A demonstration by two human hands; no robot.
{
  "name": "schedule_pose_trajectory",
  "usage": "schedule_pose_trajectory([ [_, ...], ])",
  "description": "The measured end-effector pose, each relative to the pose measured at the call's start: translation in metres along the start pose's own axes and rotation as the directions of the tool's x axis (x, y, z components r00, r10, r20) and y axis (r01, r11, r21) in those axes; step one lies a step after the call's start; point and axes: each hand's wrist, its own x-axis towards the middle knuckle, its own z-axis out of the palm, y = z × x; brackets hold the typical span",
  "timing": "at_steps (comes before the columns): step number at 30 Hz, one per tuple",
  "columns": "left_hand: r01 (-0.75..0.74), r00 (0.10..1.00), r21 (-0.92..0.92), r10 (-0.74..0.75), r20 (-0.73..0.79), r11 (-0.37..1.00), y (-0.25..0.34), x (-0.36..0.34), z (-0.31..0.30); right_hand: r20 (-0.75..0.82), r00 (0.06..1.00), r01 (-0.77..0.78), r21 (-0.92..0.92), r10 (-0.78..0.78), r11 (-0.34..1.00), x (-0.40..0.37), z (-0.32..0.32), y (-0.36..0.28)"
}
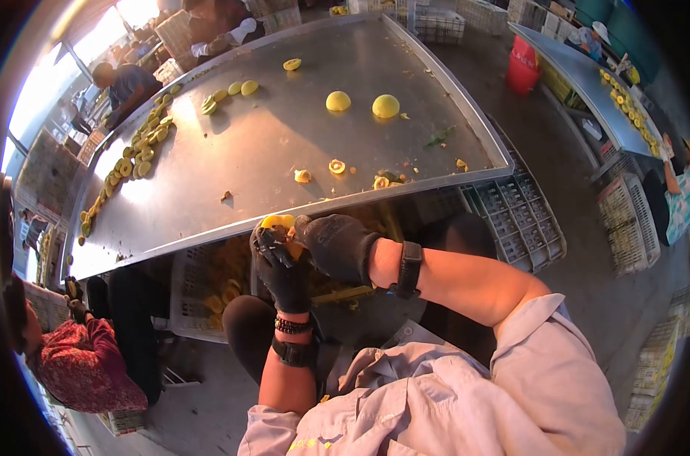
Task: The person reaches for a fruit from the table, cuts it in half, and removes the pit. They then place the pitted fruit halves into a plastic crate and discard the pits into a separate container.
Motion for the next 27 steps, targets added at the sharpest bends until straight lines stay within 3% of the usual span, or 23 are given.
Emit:
schedule_pose_trajectory([
  [3,-0.066,0.995,0.127,0.074,-0.059,0.99,0.008,0.008,-0.004,-0.16,0.984,0.073,-0.045,-0.08,0.996,-0.003,0.0,0.001],
  [5,-0.02,1.0,0.099,0.022,-0.017,0.995,0.006,0.0,0.001,-0.073,0.997,-0.014,-0.018,0.012,1.0,-0.001,0.002,0.003],
  [8,0.18,0.98,-0.293,-0.146,0.132,0.939,-0.008,-0.006,0.009,0.058,0.997,-0.061,0.061,0.057,0.996,-0.002,-0.002,0.006],
  [10,0.373,0.928,-0.554,-0.283,0.244,0.744,-0.007,-0.002,0.008,0.129,0.991,-0.054,0.097,0.041,0.994,-0.004,-0.006,0.011],
  [12,0.53,0.834,-0.7,-0.443,0.329,0.478,0.003,0.005,0.005,0.191,0.982,-0.024,0.098,0.005,0.995,-0.007,-0.004,0.019],
  [15,0.507,0.851,-0.659,-0.443,0.282,0.556,0.021,0.02,-0.009,0.087,0.987,0.099,0.343,-0.136,0.934,-0.008,0.017,0.038],
  [18,0.569,0.817,-0.636,-0.45,0.361,0.522,0.009,0.014,0.003,0.209,0.978,-0.142,0.676,-0.004,0.724,-0.013,0.018,0.036],
  [21,0.565,0.82,-0.626,-0.451,0.353,0.538,0.016,0.015,-0.001,0.533,0.844,-0.515,0.781,0.054,0.354,-0.018,0.008,0.033],
  [24,0.295,0.954,-0.404,-0.248,0.167,0.866,0.004,-0.01,0.025,0.423,0.897,-0.414,0.711,0.124,0.569,-0.017,0.025,0.032],
  [26,0.252,0.967,-0.388,-0.217,0.131,0.887,0.008,-0.008,0.02,0.038,0.998,-0.067,0.504,0.055,0.861,-0.02,0.06,0.044],
  [27,0.265,0.964,-0.401,-0.23,0.134,0.877,0.009,-0.008,0.02,-0.138,0.99,0.082,0.317,-0.04,0.945,-0.019,0.063,0.043],
])
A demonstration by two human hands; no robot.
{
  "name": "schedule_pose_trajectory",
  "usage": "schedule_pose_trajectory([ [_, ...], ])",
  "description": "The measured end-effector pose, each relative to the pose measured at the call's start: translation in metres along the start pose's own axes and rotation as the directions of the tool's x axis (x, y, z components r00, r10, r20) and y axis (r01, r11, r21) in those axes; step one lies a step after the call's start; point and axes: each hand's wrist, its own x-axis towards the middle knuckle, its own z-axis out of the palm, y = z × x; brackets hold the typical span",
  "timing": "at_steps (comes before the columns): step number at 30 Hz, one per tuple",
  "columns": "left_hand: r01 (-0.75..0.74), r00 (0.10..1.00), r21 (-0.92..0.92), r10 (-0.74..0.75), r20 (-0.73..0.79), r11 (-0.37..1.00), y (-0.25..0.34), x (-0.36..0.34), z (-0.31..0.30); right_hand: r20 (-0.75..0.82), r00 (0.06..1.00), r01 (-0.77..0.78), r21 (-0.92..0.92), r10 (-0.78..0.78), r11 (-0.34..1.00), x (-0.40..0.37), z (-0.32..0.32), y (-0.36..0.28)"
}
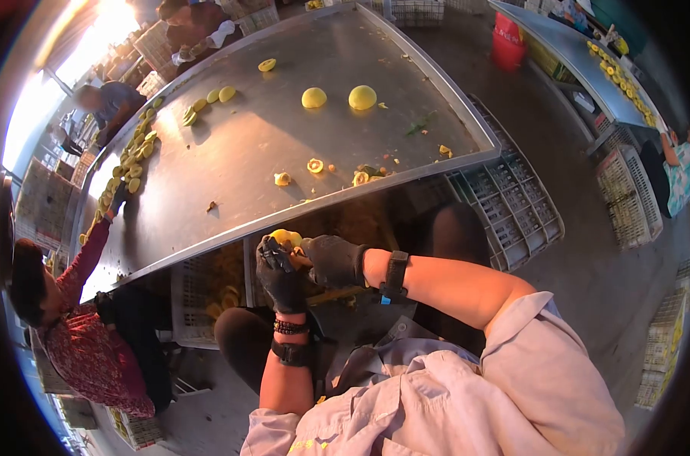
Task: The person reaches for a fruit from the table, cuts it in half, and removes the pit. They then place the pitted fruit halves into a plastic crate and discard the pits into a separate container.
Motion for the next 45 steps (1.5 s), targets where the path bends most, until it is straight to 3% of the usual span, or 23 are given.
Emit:
schedule_pose_trajectory([
  [3,0.114,0.994,-0.105,-0.113,0.014,0.988,-0.002,-0.001,0.001,0.203,0.977,-0.165,0.512,0.068,0.843,-0.001,-0.002,0.001],
  [6,0.216,0.976,-0.186,-0.207,0.065,0.959,-0.009,-0.002,-0.001,0.531,0.818,-0.564,0.664,0.222,0.491,0.001,-0.022,-0.012],
  [12,0.4,0.909,-0.445,-0.41,0.077,0.802,-0.022,-0.005,-0.001,0.408,0.897,-0.413,0.911,0.17,-0.006,-0.008,-0.036,-0.021],
  [13,0.466,0.867,-0.544,-0.482,0.125,0.698,-0.02,-0.003,-0.005,0.493,0.86,-0.501,0.865,0.133,0.034,-0.007,-0.028,-0.002],
  [14,0.52,0.817,-0.63,-0.55,0.172,0.577,-0.019,0.0,-0.009,0.412,0.886,-0.453,0.673,0.213,0.584,-0.013,-0.018,0.009],
  [15,0.605,0.72,-0.698,-0.638,0.273,0.384,0.006,0.011,-0.02,0.3,0.924,-0.308,0.218,0.237,0.926,-0.016,-0.016,0.009],
  [16,0.659,0.608,-0.733,-0.692,0.388,0.168,0.02,0.017,-0.024,0.197,0.96,-0.121,-0.341,0.197,0.932,-0.014,-0.024,-0.002],
  [17,0.485,0.873,-0.461,-0.437,0.216,0.743,-0.017,0.003,-0.017,0.26,0.911,-0.262,-0.238,0.321,0.935,-0.007,-0.037,-0.011],
  [18,0.109,0.994,0.018,-0.109,0.007,0.994,-0.053,-0.011,-0.01,0.211,0.938,-0.228,-0.219,0.274,0.949,0.0,-0.042,-0.013],
  [19,0.198,0.979,-0.082,-0.2,-0.025,0.977,-0.048,-0.008,-0.011,0.166,0.96,-0.191,-0.2,0.226,0.961,0.005,-0.046,-0.013],
  [20,0.36,0.928,-0.397,-0.368,0.058,0.844,-0.048,-0.001,-0.022,0.124,0.976,-0.154,-0.179,0.178,0.972,0.008,-0.048,-0.013],
  [22,0.442,0.718,-0.876,-0.661,0.218,0.192,-0.029,0.024,-0.048,0.126,0.981,-0.116,-0.214,0.145,0.97,0.021,-0.055,0.003],
  [24,0.391,0.846,-0.865,-0.493,0.203,0.314,-0.06,0.014,-0.077,0.179,0.971,-0.106,-0.286,0.162,0.952,0.049,-0.089,0.01],
  [25,0.344,0.875,-0.664,-0.484,-0.031,0.664,-0.069,0.012,-0.076,0.203,0.96,-0.119,-0.336,0.195,0.934,0.066,-0.114,0.005],
  [27,0.368,0.822,-0.618,-0.554,-0.134,0.695,-0.081,0.017,-0.074,0.082,0.982,-0.113,-0.46,0.168,0.881,0.102,-0.121,0.057],
  [29,0.38,0.684,-0.922,-0.692,0.231,0.068,-0.046,0.025,-0.071,0.042,0.982,-0.122,-0.608,0.186,0.784,0.141,-0.136,0.091],
  [30,0.37,0.858,-0.863,-0.23,0.46,-0.344,-0.037,0.04,-0.07,0.047,0.976,-0.163,-0.482,0.211,0.861,0.159,-0.142,0.112],
  [31,0.525,0.679,-0.835,-0.512,0.526,-0.163,-0.007,0.048,-0.066,0.001,0.962,-0.228,-0.553,0.274,0.802,0.178,-0.143,0.13],
  [33,0.712,0.641,-0.698,-0.471,0.606,0.071,0.007,0.056,-0.057,-0.09,0.97,-0.22,-0.721,0.226,0.657,0.21,-0.141,0.168],
  [36,0.809,0.527,-0.585,-0.507,0.682,0.056,0.005,0.058,-0.052,-0.132,0.965,-0.251,-0.719,0.227,0.648,0.241,-0.138,0.21],
  [41,0.8,0.542,-0.589,-0.553,0.633,0.11,-0.005,0.058,-0.054,-0.115,0.894,-0.409,-0.603,0.433,0.685,0.26,-0.138,0.242],
  [44,0.796,0.548,-0.595,-0.542,0.637,0.107,-0.005,0.057,-0.056,0.053,0.805,-0.449,-0.597,0.591,0.665,0.262,-0.143,0.233],
  [45,0.796,0.553,-0.595,-0.534,0.639,0.113,-0.005,0.058,-0.055,0.118,0.92,-0.235,-0.596,0.374,0.768,0.25,-0.142,0.226],
])
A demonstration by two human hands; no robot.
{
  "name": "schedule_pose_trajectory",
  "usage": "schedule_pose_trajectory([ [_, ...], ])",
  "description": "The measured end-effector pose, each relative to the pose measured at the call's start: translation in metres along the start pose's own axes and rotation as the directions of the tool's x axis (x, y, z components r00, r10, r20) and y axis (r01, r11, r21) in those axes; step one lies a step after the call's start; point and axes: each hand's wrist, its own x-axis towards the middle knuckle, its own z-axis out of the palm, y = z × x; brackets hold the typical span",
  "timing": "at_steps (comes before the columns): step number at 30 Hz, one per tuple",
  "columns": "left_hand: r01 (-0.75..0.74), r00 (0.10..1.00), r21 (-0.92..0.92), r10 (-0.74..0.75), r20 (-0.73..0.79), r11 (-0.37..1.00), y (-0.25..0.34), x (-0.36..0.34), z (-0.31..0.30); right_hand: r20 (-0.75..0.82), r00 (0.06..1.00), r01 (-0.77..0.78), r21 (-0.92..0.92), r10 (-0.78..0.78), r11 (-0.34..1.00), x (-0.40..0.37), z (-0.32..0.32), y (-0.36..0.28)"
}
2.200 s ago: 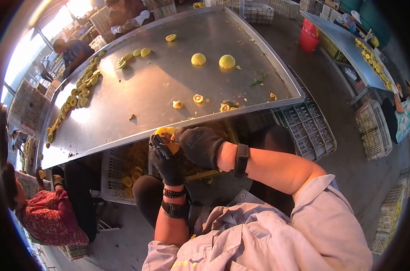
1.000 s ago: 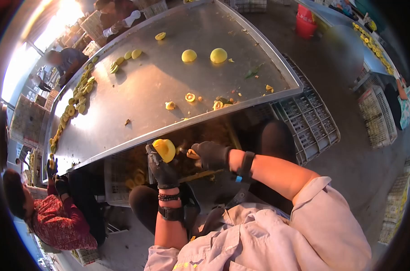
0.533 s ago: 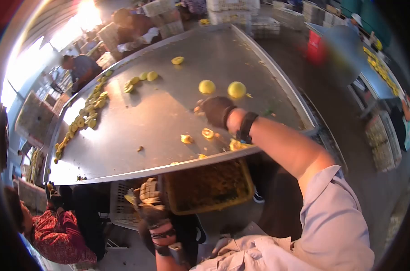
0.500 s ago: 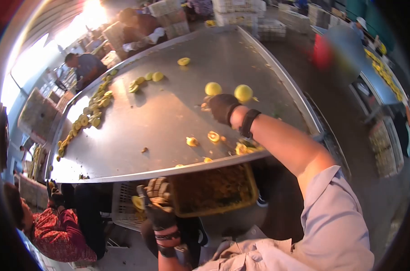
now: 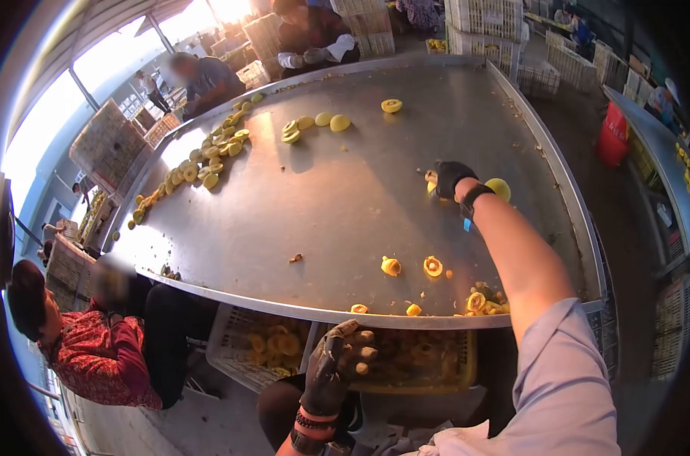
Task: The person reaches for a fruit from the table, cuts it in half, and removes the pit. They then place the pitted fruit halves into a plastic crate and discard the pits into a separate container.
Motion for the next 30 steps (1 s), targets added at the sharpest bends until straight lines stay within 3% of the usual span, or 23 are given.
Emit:
schedule_pose_trajectory([
  [1,-0.033,0.999,-0.01,0.033,0.027,0.999,-0.001,0.0,0.001,-0.043,0.999,-0.002,0.093,0.006,0.996,-0.013,-0.008,-0.017],
  [2,-0.061,0.997,-0.02,0.062,0.051,0.998,-0.003,-0.002,0.001,0.179,0.977,-0.195,0.538,0.115,0.82,-0.03,-0.017,-0.032],
  [4,-0.092,0.994,-0.064,0.096,0.059,0.994,-0.009,-0.003,0.002,0.167,0.986,-0.135,0.845,-0.014,0.518,-0.077,-0.03,-0.083],
  [6,-0.082,0.996,-0.131,0.087,0.027,0.988,-0.016,-0.002,0.005,0.146,0.964,-0.093,0.968,-0.221,0.232,-0.119,-0.036,-0.131],
  [7,-0.119,0.993,-0.257,0.121,-0.008,0.959,-0.016,-0.002,0.009,0.171,0.949,-0.161,0.985,-0.267,0.058,-0.151,-0.049,-0.161],
  [9,-0.18,0.984,-0.491,0.151,-0.099,0.852,-0.015,-0.002,0.026,0.071,0.937,-0.156,0.961,-0.341,-0.228,-0.182,-0.013,-0.193],
  [11,-0.023,0.95,-0.668,0.224,0.217,0.744,-0.006,-0.013,0.026,-0.036,0.954,0.031,0.999,-0.297,-0.022,-0.212,-0.002,-0.216],
  [12,-0.287,0.928,-0.398,0.355,0.109,0.871,-0.008,-0.021,0.036,-0.09,0.958,0.118,0.989,-0.274,0.086,-0.228,0.002,-0.228],
  [13,-0.475,0.88,-0.048,0.476,-0.002,0.878,-0.01,-0.029,0.046,-0.217,0.947,0.277,0.926,-0.238,0.256,-0.24,0.004,-0.234],
  [14,-0.355,0.923,-0.295,0.382,0.037,0.887,-0.011,-0.03,0.045,-0.289,0.937,0.346,0.85,-0.196,0.398,-0.251,0.005,-0.234],
  [16,-0.133,0.97,-0.514,0.217,0.106,0.847,0.002,-0.041,0.056,-0.445,0.88,0.435,0.616,-0.166,0.657,-0.264,0.002,-0.231],
  [17,-0.02,0.981,-0.607,0.132,0.14,0.794,0.009,-0.047,0.061,-0.376,0.921,0.346,0.659,-0.106,0.668,-0.271,-0.002,-0.228],
  [18,-0.01,0.981,-0.574,0.12,0.153,0.819,0.005,-0.047,0.059,-0.302,0.952,0.254,0.695,-0.047,0.672,-0.279,-0.009,-0.225],
  [19,-0.128,0.961,-0.415,0.216,0.172,0.901,-0.001,-0.042,0.052,-0.227,0.974,0.162,0.725,0.01,0.67,-0.287,-0.013,-0.22],
  [20,-0.264,0.932,-0.237,0.311,0.189,0.935,-0.007,-0.037,0.046,-0.153,0.987,0.107,0.851,0.047,0.513,-0.284,0.003,-0.206],
  [21,-0.396,0.893,-0.07,0.402,0.203,0.916,-0.013,-0.032,0.04,-0.186,0.982,0.149,0.806,0.007,0.572,-0.289,0.001,-0.205],
  [22,-0.433,0.896,0.034,0.426,0.126,0.901,-0.029,-0.017,0.026,-0.214,0.976,0.188,0.758,-0.033,0.625,-0.296,0.001,-0.204],
  [25,-0.623,0.774,0.335,0.619,0.134,0.706,-0.02,-0.031,0.041,-0.311,0.944,0.261,0.501,-0.11,0.825,-0.307,0.006,-0.205],
  [27,-0.675,0.685,0.544,0.697,0.211,0.499,-0.023,-0.036,0.044,-0.352,0.925,0.275,0.362,-0.142,0.891,-0.309,0.007,-0.206],
  [30,-0.673,0.439,0.74,0.805,0.398,0.001,-0.032,-0.017,0.033,-0.356,0.922,0.267,0.311,-0.148,0.912,-0.308,0.006,-0.21],
])
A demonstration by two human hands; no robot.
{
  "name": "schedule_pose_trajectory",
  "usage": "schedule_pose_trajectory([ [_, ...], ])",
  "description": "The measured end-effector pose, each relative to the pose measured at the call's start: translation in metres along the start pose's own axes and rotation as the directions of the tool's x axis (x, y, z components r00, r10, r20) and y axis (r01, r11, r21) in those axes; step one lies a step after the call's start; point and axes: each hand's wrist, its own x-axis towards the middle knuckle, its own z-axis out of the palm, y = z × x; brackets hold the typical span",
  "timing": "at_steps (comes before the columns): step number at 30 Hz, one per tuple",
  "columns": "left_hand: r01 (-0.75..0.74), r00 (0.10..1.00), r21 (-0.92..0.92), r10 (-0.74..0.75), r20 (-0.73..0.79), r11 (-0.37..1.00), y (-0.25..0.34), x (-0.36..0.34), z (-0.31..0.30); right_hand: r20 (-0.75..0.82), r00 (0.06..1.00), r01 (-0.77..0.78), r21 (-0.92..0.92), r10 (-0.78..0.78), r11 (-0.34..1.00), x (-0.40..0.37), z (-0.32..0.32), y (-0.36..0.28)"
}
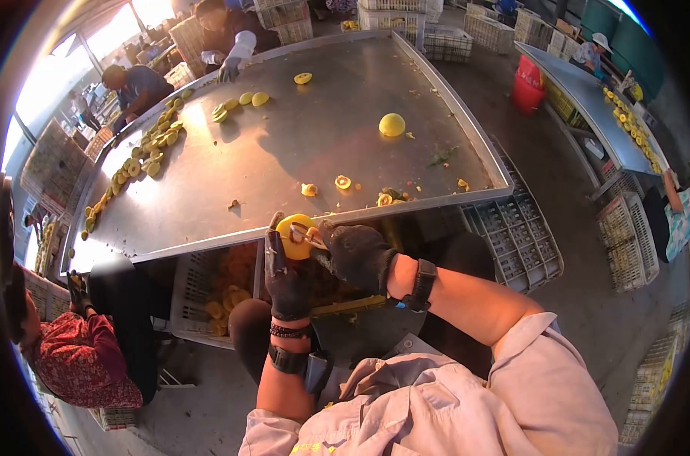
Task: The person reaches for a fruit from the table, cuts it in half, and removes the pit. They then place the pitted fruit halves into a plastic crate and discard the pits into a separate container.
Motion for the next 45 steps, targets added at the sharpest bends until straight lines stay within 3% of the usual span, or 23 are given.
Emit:
schedule_pose_trajectory([
  [3,0.0,0.999,-0.112,-0.005,-0.042,0.994,0.002,0.0,0.006,0.074,0.996,-0.055,-0.04,0.058,0.998,0.001,-0.001,-0.004],
  [4,0.182,0.978,-0.336,-0.204,-0.032,0.924,0.007,0.001,0.007,0.122,0.988,-0.085,-0.053,0.091,0.995,0.001,-0.002,-0.006],
  [6,0.461,0.832,-0.694,-0.542,0.121,0.553,0.019,0.003,0.009,0.193,0.972,-0.129,-0.04,0.134,0.991,0.001,-0.002,-0.007],
  [9,0.401,0.883,-0.498,-0.469,-0.013,0.769,0.019,0.001,0.014,0.265,0.958,-0.118,0.013,0.11,0.993,0.001,0.0,-0.002],
  [11,0.382,0.917,-0.353,-0.398,0.028,0.854,0.013,-0.001,0.011,0.31,0.95,-0.052,0.023,0.043,0.998,0.0,0.0,0.002],
  [14,0.238,0.971,-0.125,-0.236,0.029,0.963,-0.006,-0.011,0.016,0.347,0.936,-0.112,0.133,0.059,0.985,-0.002,0.0,0.009],
  [16,0.261,0.965,-0.177,-0.261,0.027,0.949,-0.003,-0.012,0.016,0.323,0.946,-0.133,0.286,0.035,0.949,-0.002,-0.004,0.011],
  [18,0.413,0.902,-0.423,-0.426,0.071,0.806,0.005,-0.011,0.015,0.331,0.944,-0.148,0.382,0.015,0.912,-0.002,-0.007,0.013],
  [21,0.415,0.906,-0.331,-0.417,0.068,0.848,-0.003,-0.017,0.018,0.377,0.926,-0.137,0.425,-0.037,0.895,-0.007,-0.006,0.02],
  [23,0.225,0.971,-0.167,-0.207,0.117,0.96,-0.023,-0.026,0.022,0.367,0.925,-0.072,0.428,-0.101,0.901,-0.011,0.002,0.034],
  [25,0.219,0.962,-0.118,-0.193,0.194,0.969,-0.027,-0.029,0.023,0.429,0.901,-0.147,0.452,-0.07,0.88,-0.013,0.005,0.041],
  [27,0.41,0.89,-0.165,-0.355,0.285,0.897,-0.027,-0.028,0.024,0.442,0.895,-0.18,0.474,-0.056,0.862,-0.016,0.003,0.04],
  [29,0.352,0.911,-0.133,-0.306,0.276,0.927,-0.03,-0.03,0.026,0.406,0.912,-0.173,0.493,-0.049,0.853,-0.019,-0.001,0.035],
  [32,0.283,0.935,-0.066,-0.26,0.242,0.957,-0.024,-0.028,0.028,0.594,0.801,-0.439,0.493,0.078,0.751,-0.019,-0.009,0.03],
  [36,0.24,0.954,-0.047,-0.227,0.196,0.97,-0.016,-0.027,0.03,0.331,0.939,-0.147,0.626,-0.091,0.766,-0.029,0.023,0.049],
  [38,0.423,0.906,-0.342,-0.397,0.146,0.839,-0.002,-0.024,0.03,0.182,0.967,0.026,0.628,-0.179,0.778,-0.03,0.027,0.054],
  [39,0.48,0.868,-0.483,-0.477,0.139,0.732,0.005,-0.021,0.032,0.332,0.941,-0.194,0.69,-0.067,0.697,-0.027,0.022,0.053],
  [41,0.386,0.904,-0.498,-0.427,0.035,0.776,0.01,-0.023,0.036,0.636,0.768,-0.602,0.671,0.082,0.433,-0.023,0.012,0.048],
  [42,0.34,0.914,-0.501,-0.404,-0.021,0.796,0.011,-0.025,0.036,0.579,0.813,-0.534,0.698,0.063,0.477,-0.023,0.006,0.04],
  [45,0.302,0.952,-0.266,-0.301,0.046,0.915,0.002,-0.025,0.027,0.436,0.899,-0.318,0.714,-0.04,0.624,-0.025,0.007,0.028],
])
